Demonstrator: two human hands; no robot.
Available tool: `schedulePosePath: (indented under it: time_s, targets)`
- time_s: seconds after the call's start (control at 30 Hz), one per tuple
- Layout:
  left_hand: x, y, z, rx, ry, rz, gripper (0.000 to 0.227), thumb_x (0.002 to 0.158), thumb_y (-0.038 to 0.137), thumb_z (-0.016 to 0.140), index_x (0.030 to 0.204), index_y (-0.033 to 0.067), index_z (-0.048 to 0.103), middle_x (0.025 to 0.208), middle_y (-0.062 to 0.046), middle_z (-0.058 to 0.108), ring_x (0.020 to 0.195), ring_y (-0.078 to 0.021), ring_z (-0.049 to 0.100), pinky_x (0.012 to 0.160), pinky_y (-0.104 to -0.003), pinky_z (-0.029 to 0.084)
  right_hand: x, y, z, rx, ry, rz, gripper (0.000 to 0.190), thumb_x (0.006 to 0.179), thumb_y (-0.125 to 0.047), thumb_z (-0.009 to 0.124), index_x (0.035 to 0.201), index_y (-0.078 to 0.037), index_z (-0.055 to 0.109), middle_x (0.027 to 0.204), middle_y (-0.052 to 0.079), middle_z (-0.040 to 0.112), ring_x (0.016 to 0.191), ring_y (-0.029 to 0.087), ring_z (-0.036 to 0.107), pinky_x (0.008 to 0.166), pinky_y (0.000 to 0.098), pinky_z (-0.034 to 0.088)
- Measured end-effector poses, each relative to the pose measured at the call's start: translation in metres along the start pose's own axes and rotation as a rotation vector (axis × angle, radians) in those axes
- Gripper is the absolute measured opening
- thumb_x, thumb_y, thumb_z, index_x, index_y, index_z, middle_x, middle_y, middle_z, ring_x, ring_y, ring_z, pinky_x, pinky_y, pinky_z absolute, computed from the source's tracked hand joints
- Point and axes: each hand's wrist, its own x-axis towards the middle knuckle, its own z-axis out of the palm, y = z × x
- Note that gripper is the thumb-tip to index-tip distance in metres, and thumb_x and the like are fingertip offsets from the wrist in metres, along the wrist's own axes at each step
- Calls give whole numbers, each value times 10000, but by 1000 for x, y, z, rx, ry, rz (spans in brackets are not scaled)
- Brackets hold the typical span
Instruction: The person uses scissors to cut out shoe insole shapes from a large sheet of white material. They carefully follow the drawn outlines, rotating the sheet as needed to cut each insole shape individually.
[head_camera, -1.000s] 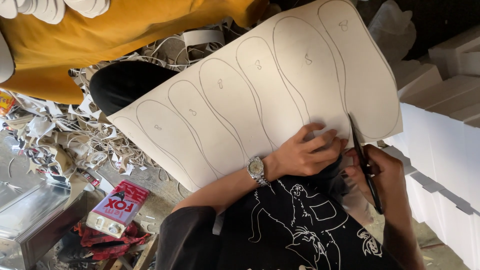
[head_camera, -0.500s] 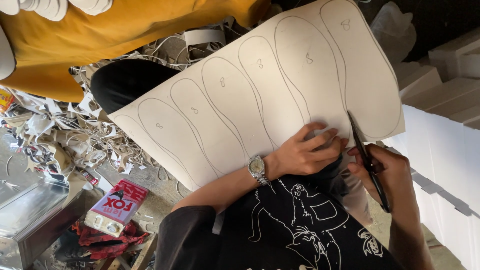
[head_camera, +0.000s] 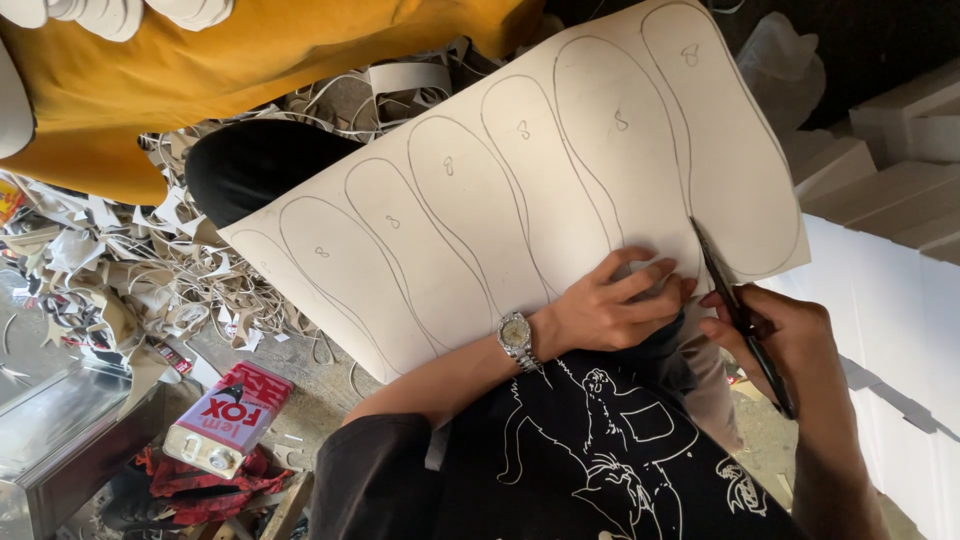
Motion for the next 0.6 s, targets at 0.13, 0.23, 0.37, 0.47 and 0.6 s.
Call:
schedulePosePath:
  time_s: [0.13,0.23,0.37,0.47,0.6]
  targets:
    - [8,-1,-5,25,25,12,131,994,8,664,895,60,732,977,-37,652,1043,-230,638,891,-369,551,0,-5,5,31,-12,42,335,892,-396,684,934,-64,688,603,17,620,454,109,546,512,253,402]
    - [9,-3,-5,-24,66,21,99,970,4,717,878,37,730,937,-33,650,1008,-248,650,878,-384,557,0,-12,7,-3,11,37,382,904,-458,649,881,-76,655,680,2,626,536,127,479,557,286,387]
    - [8,-2,-9,-80,70,24,57,963,-14,719,920,8,751,957,-63,653,1003,-277,644,872,-417,567,-1,-20,10,-15,52,-25,388,920,-444,656,825,-72,602,672,19,548,551,141,431,563,304,370]
    - [7,-2,-7,-109,95,21,35,937,1,781,936,20,752,946,-58,670,976,-259,650,885,-406,578,-3,-19,9,-16,55,16,328,908,-359,719,815,-57,634,674,35,577,566,146,465,586,307,384]
    - [8,-2,-12,-141,123,21,54,937,5,782,954,-9,733,981,-75,670,988,-252,660,887,-396,604,-2,-26,11,45,53,-34,435,909,-481,618,834,-52,622,645,12,470,548,131,383,547,301,330]
